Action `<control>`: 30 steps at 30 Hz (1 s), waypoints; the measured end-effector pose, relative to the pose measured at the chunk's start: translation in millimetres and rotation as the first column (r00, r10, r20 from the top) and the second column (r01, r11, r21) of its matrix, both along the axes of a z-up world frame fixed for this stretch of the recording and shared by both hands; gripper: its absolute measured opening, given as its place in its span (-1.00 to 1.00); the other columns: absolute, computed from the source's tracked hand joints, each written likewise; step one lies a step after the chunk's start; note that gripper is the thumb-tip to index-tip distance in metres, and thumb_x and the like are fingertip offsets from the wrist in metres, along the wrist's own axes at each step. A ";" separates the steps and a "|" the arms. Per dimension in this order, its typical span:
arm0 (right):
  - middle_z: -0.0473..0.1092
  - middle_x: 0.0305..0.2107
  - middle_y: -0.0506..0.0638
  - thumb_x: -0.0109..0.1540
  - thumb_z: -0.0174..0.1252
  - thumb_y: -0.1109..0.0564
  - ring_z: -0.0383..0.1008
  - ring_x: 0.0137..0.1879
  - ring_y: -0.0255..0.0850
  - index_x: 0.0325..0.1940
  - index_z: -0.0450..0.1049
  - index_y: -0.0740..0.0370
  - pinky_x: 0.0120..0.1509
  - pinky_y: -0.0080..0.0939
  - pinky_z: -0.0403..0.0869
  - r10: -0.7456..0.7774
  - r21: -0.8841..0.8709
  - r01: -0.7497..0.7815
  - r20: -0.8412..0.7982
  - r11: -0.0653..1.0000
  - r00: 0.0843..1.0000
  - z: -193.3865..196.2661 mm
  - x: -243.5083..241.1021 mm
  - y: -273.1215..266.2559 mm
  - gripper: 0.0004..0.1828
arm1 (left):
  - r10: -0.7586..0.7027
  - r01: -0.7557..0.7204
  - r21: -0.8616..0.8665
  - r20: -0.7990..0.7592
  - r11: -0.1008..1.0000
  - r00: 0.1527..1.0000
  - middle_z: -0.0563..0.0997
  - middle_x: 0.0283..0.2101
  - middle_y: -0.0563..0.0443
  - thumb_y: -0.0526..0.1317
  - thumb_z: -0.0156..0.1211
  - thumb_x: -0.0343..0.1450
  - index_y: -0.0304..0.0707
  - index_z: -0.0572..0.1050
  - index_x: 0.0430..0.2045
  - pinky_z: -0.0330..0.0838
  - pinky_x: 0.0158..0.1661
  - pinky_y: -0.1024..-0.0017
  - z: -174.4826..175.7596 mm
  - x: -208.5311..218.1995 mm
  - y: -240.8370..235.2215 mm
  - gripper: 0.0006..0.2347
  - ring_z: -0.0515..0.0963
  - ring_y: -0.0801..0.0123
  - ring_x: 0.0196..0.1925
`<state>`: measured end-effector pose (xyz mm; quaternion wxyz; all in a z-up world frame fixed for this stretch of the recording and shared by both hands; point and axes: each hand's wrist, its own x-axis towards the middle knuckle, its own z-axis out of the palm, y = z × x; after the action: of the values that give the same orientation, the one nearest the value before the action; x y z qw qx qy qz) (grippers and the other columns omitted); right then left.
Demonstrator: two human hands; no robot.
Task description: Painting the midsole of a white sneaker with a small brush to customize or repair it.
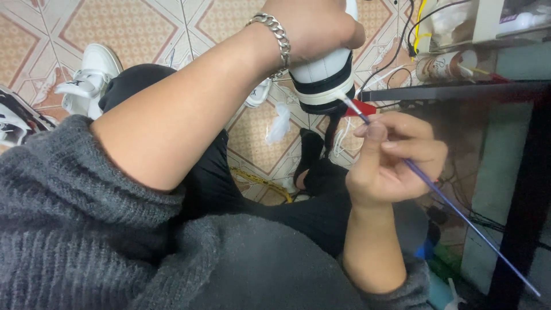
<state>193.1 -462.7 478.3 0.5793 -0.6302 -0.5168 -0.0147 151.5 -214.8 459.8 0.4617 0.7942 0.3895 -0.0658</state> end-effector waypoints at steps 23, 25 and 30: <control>0.44 -0.19 0.40 0.66 0.26 0.25 0.44 -0.38 -0.04 0.01 0.13 0.19 -0.18 -0.18 0.44 -0.207 0.132 0.209 -0.030 0.969 0.978 4.3 20.6 -1.6 -0.62 | 0.107 -0.091 -0.095 0.171 0.991 0.980 0.37 -0.44 0.34 0.37 0.85 0.48 0.15 0.27 -0.56 0.17 -0.31 0.26 -18.9 -2.0 6.6 -0.31 0.34 0.51 -0.37; 0.42 -0.18 0.39 0.68 0.23 0.27 0.45 -0.33 -0.03 0.07 0.15 0.20 -0.15 -0.19 0.48 -0.180 0.113 0.186 -0.061 0.976 0.982 5.6 23.8 -5.0 -0.67 | 0.121 -0.135 0.031 0.277 0.990 0.953 0.84 0.42 0.15 0.58 0.75 0.20 -0.09 0.71 0.43 0.58 0.25 0.39 -45.8 6.8 11.1 -0.01 0.84 0.33 0.36; 0.47 -0.10 0.44 0.65 0.26 0.27 0.58 -0.32 0.03 0.04 0.10 0.14 -0.15 -0.19 0.55 -0.135 0.065 0.142 -0.101 0.988 0.986 0.2 20.8 -12.9 -0.60 | 0.135 -0.202 0.156 0.361 0.967 0.923 0.24 -0.47 0.38 0.23 0.73 0.40 0.17 0.17 -0.56 0.03 -0.31 0.15 -21.1 1.0 0.6 -0.37 0.18 0.53 -0.37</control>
<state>213.9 -475.6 478.5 0.6235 -0.6432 -0.4424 -0.0432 152.5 -214.2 438.7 0.4489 0.7972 0.3734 0.1532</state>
